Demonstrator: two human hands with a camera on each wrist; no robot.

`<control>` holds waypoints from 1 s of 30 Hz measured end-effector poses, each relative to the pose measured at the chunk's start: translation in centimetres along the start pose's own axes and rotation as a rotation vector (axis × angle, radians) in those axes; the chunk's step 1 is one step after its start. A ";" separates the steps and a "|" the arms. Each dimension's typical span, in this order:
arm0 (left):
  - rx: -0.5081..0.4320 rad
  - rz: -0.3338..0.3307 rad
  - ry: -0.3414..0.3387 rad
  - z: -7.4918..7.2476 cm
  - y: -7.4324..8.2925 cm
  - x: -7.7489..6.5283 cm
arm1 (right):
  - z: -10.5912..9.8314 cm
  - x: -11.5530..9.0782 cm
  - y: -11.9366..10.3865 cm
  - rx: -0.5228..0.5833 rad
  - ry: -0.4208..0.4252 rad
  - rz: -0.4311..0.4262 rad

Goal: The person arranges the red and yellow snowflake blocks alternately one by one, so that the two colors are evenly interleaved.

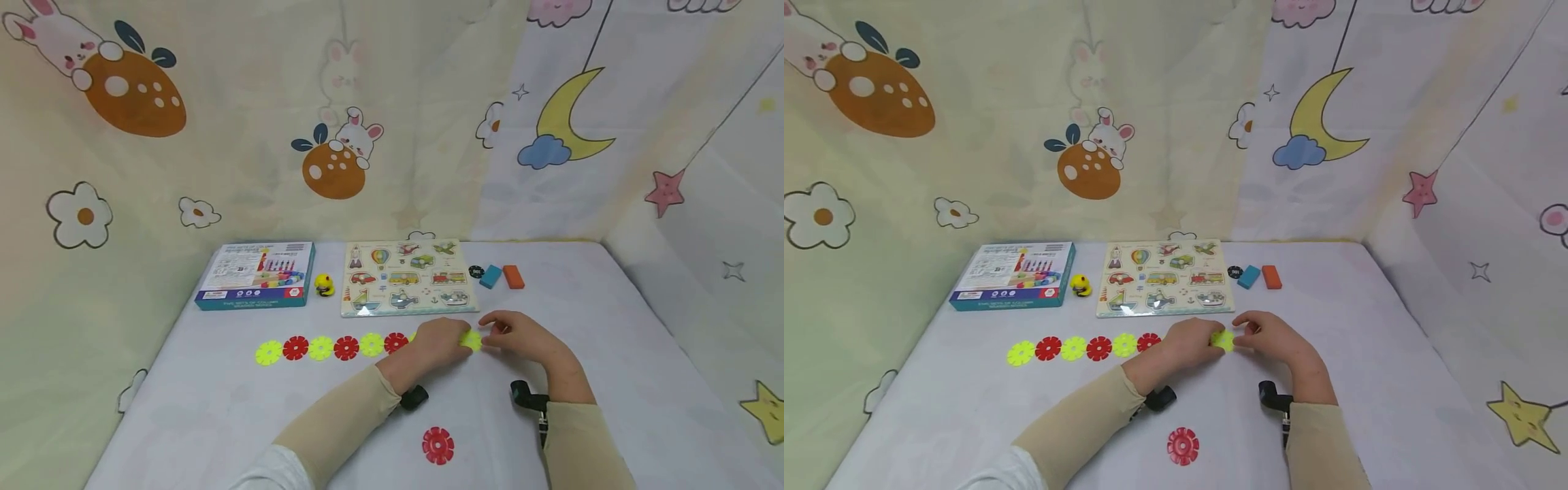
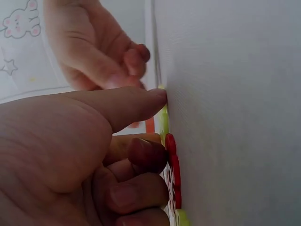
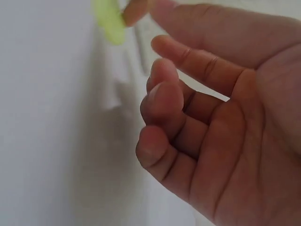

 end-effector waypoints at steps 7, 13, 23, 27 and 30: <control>-0.044 0.008 0.001 0.2 0.2 -0.2 | -0.7 -2.5 -1.7 0.103 -0.024 -0.052; -0.047 0.012 0.012 0.7 -0.5 -0.2 | 0.3 -6.7 -3.4 0.160 -0.125 -0.089; -0.064 0.041 0.040 0.6 -0.6 -0.5 | 7.2 -12.7 -5.7 0.102 -0.278 -0.071; -0.059 0.032 0.038 0.5 -0.5 -0.6 | 9.1 -13.3 -6.2 -0.044 -0.222 -0.011; -0.054 0.028 0.044 0.4 -0.5 -0.6 | 9.7 -13.3 -6.5 -0.092 -0.180 0.000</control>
Point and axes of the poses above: each hand's wrist, its own x-axis towards the middle knuckle, its own z-axis out of the palm, y = z × x, the point moved 6 cm from there along x, towards the middle knuckle, and after that the axes turned 15 degrees about y, right-handed, at the moved point
